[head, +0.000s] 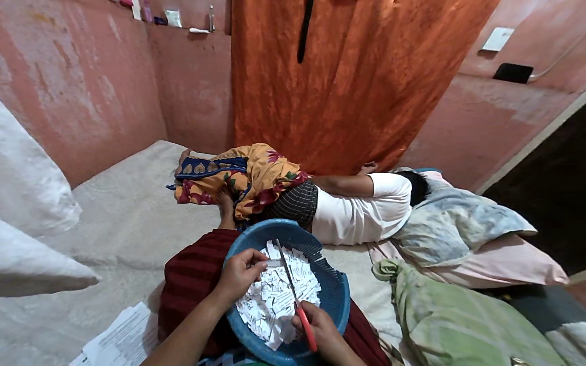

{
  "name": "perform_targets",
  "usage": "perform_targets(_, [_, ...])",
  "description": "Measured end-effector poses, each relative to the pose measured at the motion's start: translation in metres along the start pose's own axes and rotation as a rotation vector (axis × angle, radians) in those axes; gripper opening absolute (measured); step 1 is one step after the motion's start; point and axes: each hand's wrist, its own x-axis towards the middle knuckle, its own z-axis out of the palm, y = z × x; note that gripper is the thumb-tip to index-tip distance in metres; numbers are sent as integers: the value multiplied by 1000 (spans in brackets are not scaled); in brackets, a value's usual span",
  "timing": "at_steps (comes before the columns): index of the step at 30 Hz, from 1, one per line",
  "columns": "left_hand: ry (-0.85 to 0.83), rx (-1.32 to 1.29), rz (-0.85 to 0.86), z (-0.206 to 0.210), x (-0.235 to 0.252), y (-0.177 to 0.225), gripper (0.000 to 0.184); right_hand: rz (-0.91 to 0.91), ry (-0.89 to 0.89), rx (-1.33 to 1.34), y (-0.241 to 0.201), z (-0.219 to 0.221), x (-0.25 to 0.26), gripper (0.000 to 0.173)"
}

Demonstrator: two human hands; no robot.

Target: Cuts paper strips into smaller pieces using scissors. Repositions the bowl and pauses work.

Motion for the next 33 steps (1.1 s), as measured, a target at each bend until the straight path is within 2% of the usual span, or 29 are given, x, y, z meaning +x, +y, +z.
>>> perform_targets(3, [38, -31, 15, 0, 0, 0, 14, 9, -4, 26, -2, 0, -1, 33])
perform_targets(6, [54, -65, 16, 2, 1, -1, 12, 47, -82, -52, -8, -3, 0, 45])
perform_targets(8, [28, -59, 0, 3, 1, -1, 13, 52, -94, -75, -6, -2, 1, 47])
perform_targets(16, [38, -66, -2, 4, 0, 1, 12, -8, -15, 22, 0, 0, 0, 36])
perform_targets(21, [29, -89, -19, 4, 0, 1, 12, 64, -118, -107, -7, -2, 1, 50])
perform_targets(30, [12, -108, -40, 5, 0, 1, 13, 23, -46, -27, -2, 0, 0, 37])
perform_targets(33, [16, -126, -68, 5, 0, 2, 16, 85, -105, -96, -6, -2, 2, 48])
